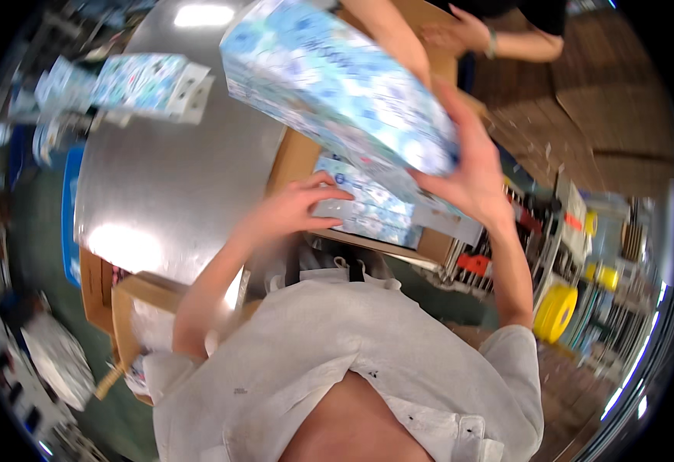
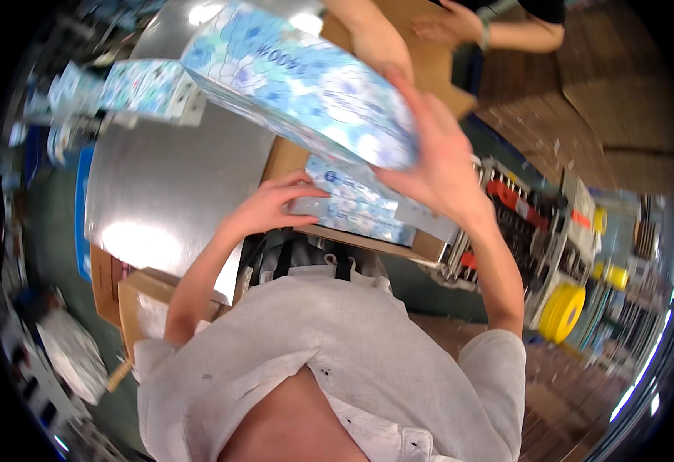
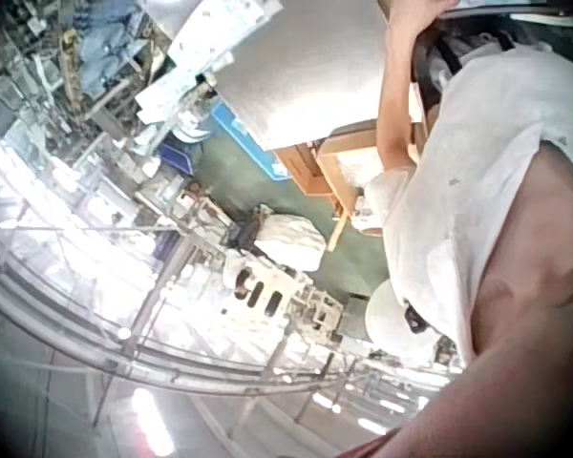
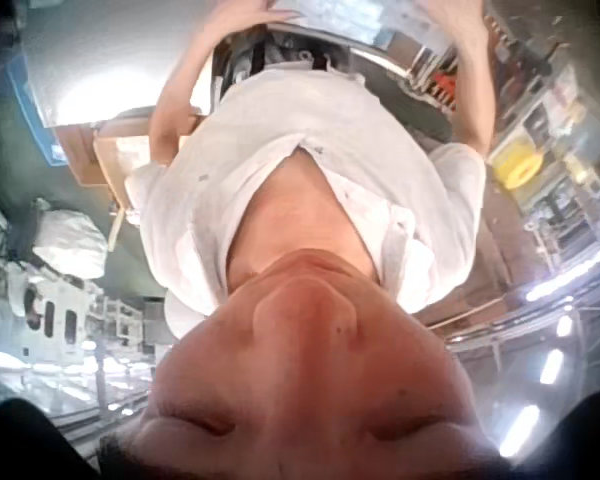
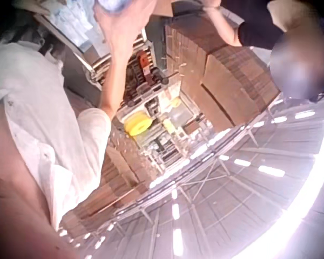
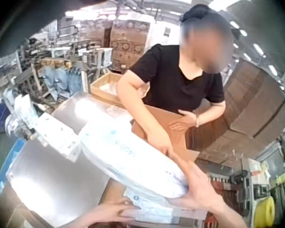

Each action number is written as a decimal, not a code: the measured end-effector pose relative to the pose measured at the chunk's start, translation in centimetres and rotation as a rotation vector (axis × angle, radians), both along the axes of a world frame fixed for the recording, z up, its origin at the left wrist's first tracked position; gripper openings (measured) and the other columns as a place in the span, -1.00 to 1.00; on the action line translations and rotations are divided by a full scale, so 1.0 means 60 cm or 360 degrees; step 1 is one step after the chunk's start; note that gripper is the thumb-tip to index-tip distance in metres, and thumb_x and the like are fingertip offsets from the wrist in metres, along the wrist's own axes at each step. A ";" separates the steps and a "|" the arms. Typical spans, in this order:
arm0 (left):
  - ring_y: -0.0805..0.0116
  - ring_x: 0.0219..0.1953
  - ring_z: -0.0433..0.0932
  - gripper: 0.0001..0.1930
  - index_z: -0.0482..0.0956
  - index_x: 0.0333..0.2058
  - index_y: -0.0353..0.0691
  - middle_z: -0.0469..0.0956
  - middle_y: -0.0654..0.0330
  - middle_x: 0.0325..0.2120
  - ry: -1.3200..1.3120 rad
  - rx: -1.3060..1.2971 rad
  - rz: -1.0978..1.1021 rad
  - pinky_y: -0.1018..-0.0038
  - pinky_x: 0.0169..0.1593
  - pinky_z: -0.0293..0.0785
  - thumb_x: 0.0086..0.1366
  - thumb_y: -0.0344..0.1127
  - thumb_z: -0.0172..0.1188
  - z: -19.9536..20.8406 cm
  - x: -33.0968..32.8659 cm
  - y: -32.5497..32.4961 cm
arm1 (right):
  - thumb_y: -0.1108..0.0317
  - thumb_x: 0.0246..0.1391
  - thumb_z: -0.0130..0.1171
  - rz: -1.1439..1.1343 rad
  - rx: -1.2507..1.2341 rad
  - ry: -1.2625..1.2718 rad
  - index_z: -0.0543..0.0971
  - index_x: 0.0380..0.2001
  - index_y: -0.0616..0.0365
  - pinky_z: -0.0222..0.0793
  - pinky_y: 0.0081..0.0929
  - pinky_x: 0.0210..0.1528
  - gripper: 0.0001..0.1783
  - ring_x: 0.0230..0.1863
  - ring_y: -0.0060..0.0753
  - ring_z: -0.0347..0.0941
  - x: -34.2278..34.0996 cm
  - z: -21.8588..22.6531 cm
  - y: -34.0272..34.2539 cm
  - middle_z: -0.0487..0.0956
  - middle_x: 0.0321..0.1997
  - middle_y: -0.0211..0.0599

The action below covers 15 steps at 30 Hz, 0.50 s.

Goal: The person packs packages of tissues into cardboard boxes on a metal table. They repeatedly place tissue packs into boxes, close the flaps, and move the filled boxes aside while another person assists nearby.

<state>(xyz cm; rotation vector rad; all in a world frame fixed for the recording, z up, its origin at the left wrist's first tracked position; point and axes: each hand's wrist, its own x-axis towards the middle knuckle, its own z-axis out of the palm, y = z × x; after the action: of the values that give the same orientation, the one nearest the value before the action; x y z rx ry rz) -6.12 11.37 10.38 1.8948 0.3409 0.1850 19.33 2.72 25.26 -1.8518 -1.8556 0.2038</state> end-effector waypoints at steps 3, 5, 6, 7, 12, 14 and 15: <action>0.16 -0.27 0.54 -0.56 0.58 0.06 0.00 0.51 0.19 -0.06 0.0041 0.0445 -0.0508 0.28 -0.17 0.52 0.19 -0.14 0.35 -0.080 0.161 -0.005 | 0.23 -0.38 0.51 -0.0396 0.0108 0.0496 0.06 0.43 0.14 0.32 -0.25 0.20 0.26 0.11 -0.19 0.43 0.058 0.054 -0.180 0.46 0.08 -0.11; 0.02 -0.07 0.54 -0.58 0.56 0.05 -0.03 0.49 0.13 -0.06 0.0005 0.0797 -0.0618 0.17 -0.05 0.52 0.22 -0.11 0.30 -0.125 0.242 -0.007 | 0.20 -0.38 0.54 -0.0543 0.0354 0.0541 -0.02 0.45 0.20 0.29 -0.23 0.20 0.33 0.12 -0.17 0.40 0.065 0.048 -0.289 0.43 0.11 -0.04; 0.02 -0.06 0.54 -0.58 0.56 0.05 -0.03 0.49 0.13 -0.06 -0.0024 0.0944 -0.0601 0.17 -0.04 0.51 0.23 -0.11 0.30 -0.146 0.275 -0.006 | 0.21 -0.40 0.54 -0.0613 0.0510 0.0600 -0.01 0.44 0.22 0.29 -0.24 0.19 0.34 0.10 -0.18 0.42 0.058 0.042 -0.331 0.45 0.09 -0.01; 0.03 -0.06 0.54 -0.58 0.55 0.06 -0.02 0.49 0.13 -0.05 -0.0041 0.1028 -0.0595 0.17 -0.04 0.51 0.23 -0.11 0.29 -0.162 0.306 -0.005 | 0.19 -0.40 0.56 -0.0697 0.0582 0.0628 -0.06 0.45 0.21 0.28 -0.23 0.19 0.37 0.10 -0.16 0.42 0.053 0.033 -0.383 0.43 0.11 0.02; 0.04 -0.03 0.52 -0.58 0.53 0.07 0.00 0.47 0.12 -0.02 0.0121 0.1160 -0.0631 0.18 -0.01 0.50 0.25 -0.09 0.27 -0.218 0.363 -0.014 | 0.13 -0.42 0.62 -0.0915 0.0765 0.0667 -0.02 0.42 0.24 0.28 -0.25 0.16 0.38 0.11 -0.14 0.40 0.005 0.013 -0.504 0.41 0.13 0.03; 0.05 -0.02 0.51 -0.58 0.53 0.08 0.02 0.47 0.11 -0.01 0.0145 0.1151 -0.0605 0.18 0.00 0.50 0.25 -0.09 0.26 -0.230 0.346 -0.017 | 0.14 -0.43 0.61 -0.0926 0.0691 0.0651 0.11 0.36 0.27 0.30 -0.26 0.12 0.29 0.07 -0.14 0.41 -0.005 -0.001 -0.512 0.44 0.11 0.02; 0.05 -0.01 0.51 -0.58 0.52 0.08 0.02 0.46 0.11 0.00 0.0156 0.1141 -0.0573 0.19 0.00 0.50 0.26 -0.09 0.25 -0.233 0.332 -0.013 | 0.15 -0.45 0.60 -0.0903 0.0615 0.0620 0.18 0.33 0.28 0.31 -0.25 0.10 0.23 0.04 -0.13 0.42 -0.005 -0.004 -0.502 0.46 0.09 0.02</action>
<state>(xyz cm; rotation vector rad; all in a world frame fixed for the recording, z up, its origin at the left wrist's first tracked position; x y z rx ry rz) 13.82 10.58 -3.58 2.6406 -0.0226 -0.0403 19.01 -27.40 25.03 -1.8176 -0.9815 0.0001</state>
